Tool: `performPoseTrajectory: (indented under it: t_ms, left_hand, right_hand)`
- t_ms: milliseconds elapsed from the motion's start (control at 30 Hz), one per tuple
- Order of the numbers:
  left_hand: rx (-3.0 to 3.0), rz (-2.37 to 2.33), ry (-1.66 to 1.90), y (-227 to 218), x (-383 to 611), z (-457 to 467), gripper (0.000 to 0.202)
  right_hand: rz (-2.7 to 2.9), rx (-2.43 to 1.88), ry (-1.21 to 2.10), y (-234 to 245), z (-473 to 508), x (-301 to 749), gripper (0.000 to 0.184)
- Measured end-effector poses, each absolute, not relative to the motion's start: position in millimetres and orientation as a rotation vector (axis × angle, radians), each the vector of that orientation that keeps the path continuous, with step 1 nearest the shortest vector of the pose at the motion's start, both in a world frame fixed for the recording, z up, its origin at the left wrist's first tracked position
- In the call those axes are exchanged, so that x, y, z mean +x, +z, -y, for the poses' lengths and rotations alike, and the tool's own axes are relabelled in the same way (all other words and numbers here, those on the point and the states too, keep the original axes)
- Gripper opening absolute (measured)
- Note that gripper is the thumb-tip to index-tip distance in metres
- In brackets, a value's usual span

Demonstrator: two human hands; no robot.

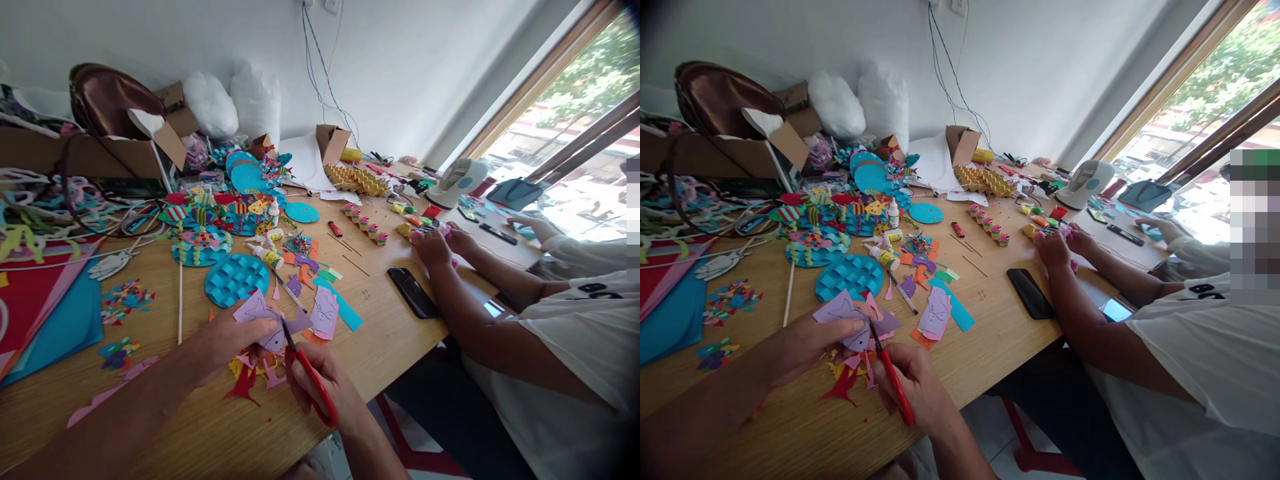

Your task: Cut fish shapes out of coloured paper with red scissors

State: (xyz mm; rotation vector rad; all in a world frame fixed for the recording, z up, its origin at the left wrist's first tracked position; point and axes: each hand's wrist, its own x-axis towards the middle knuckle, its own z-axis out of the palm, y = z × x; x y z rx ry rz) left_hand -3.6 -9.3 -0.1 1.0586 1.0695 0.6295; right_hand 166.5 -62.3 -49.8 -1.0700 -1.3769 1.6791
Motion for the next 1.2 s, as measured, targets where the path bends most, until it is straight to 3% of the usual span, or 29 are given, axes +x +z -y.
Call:
performPoseTrajectory:
  t_ms: [1200]
  left_hand:
    - [1.109,-1.008,0.508,-11.0,-11.9,4.7,0.027]
  right_hand:
    - [1.379,-1.018,1.706,-51.9,66.2,167.6,0.049]
